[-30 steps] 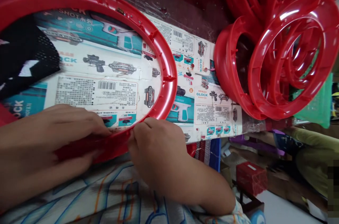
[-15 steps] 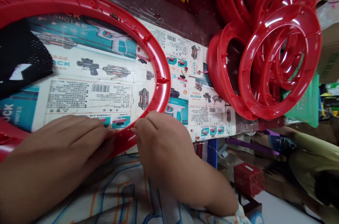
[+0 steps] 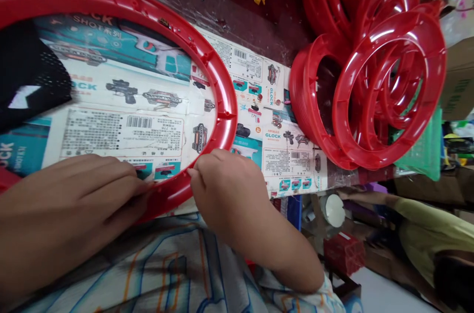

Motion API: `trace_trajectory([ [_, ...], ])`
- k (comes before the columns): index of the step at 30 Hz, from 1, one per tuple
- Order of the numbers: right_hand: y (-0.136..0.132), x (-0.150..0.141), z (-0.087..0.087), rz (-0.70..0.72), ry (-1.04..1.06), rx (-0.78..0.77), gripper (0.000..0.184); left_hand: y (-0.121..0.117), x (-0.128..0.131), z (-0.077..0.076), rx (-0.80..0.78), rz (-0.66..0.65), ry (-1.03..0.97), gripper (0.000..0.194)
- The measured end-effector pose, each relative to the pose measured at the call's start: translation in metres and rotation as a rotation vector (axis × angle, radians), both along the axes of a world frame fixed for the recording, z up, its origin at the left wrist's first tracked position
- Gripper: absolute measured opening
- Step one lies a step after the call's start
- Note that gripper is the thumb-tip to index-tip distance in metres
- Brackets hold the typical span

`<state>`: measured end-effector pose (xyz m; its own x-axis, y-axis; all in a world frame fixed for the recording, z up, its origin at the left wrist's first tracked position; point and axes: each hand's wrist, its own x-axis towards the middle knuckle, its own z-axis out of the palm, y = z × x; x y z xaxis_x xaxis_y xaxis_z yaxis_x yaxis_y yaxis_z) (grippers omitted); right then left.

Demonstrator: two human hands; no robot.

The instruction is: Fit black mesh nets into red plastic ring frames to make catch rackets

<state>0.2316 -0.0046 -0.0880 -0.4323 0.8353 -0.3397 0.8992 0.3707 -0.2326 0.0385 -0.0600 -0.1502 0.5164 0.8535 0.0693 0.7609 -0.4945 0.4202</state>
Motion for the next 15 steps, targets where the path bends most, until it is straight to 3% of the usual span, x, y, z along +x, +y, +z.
trace_trajectory([
  [3,-0.001,-0.002,-0.001,-0.014,0.003,0.026,0.021,0.001,0.0,0.005,0.026,0.045,-0.028,0.04],
  [9,-0.003,-0.005,-0.003,0.013,-0.035,0.044,0.024,0.01,0.026,0.022,0.013,0.052,0.032,0.024],
  [15,-0.005,0.004,0.006,0.118,-0.056,0.066,0.018,0.011,0.035,0.014,0.099,0.085,0.115,0.022],
])
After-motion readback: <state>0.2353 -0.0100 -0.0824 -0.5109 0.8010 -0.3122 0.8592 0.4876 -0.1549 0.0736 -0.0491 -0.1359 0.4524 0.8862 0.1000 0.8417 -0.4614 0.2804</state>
